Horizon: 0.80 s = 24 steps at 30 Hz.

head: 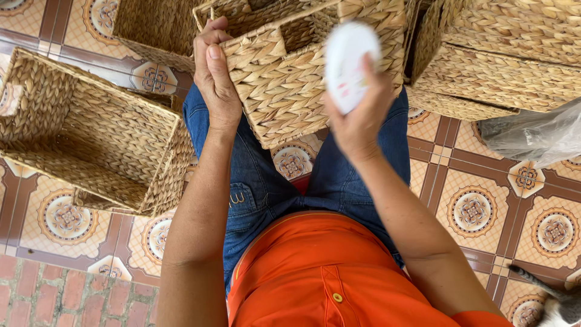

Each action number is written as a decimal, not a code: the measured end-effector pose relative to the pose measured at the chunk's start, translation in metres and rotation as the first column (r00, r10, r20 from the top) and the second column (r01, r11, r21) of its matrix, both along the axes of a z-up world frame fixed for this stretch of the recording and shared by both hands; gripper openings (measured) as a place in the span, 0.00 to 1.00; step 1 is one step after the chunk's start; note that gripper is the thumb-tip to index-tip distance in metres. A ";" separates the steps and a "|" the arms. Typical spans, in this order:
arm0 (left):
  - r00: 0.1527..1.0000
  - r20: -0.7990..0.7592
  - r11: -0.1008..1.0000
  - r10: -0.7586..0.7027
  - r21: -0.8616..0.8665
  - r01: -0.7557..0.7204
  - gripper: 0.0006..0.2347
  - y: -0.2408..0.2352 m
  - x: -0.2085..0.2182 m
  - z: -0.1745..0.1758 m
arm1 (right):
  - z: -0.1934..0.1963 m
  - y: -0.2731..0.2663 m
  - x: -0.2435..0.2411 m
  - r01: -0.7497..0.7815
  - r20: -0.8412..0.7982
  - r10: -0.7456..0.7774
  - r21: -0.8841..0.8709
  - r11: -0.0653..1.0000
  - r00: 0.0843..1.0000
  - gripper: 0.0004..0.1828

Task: The person scrubs a rectangular woven basket with a white handheld brush, rotating the basket to clean multiple sides and the interior. The person holds the basket on their lap and continues scrubbing the exterior and interior surfaces.

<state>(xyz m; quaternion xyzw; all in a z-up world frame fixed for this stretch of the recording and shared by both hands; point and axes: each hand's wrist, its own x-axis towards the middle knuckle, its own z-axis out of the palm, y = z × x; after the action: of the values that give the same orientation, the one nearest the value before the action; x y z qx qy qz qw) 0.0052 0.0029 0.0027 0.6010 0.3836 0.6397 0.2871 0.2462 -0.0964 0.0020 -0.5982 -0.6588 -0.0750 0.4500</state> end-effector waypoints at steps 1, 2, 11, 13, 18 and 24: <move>1.000 -0.006 1.000 0.008 -0.011 -0.008 0.23 -0.003 0.000 -0.001 | 0.004 -0.012 -0.017 -0.015 0.038 0.017 -0.053 0.998 0.999 0.48; 1.000 -0.012 1.000 0.015 -0.013 -0.015 0.23 -0.003 -0.001 0.000 | 0.009 -0.021 -0.035 -0.074 0.077 0.085 -0.129 0.989 0.993 0.47; 1.000 -0.029 1.000 -0.006 -0.012 0.006 0.20 -0.007 -0.013 0.006 | 0.011 -0.029 -0.053 -0.215 0.180 0.250 -0.194 0.957 0.952 0.47; 1.000 -0.014 1.000 -0.012 0.020 0.012 0.19 -0.001 -0.009 0.006 | 0.007 -0.021 -0.010 -0.105 0.184 0.116 -0.069 0.992 0.976 0.49; 1.000 -0.004 1.000 -0.006 0.023 0.006 0.17 -0.004 0.001 0.002 | -0.002 -0.023 0.078 0.095 0.000 -0.096 -0.106 0.990 0.995 0.45; 0.999 0.034 0.999 -0.001 0.042 -0.001 0.18 0.000 0.006 0.003 | -0.014 -0.045 0.023 0.035 0.041 -0.032 -0.071 0.997 0.999 0.49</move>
<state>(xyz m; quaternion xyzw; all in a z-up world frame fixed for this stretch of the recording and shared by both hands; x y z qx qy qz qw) 0.0110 0.0025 0.0061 0.5960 0.3654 0.6575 0.2810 0.2695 -0.1418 -0.0120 -0.6232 -0.6598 -0.0706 0.4139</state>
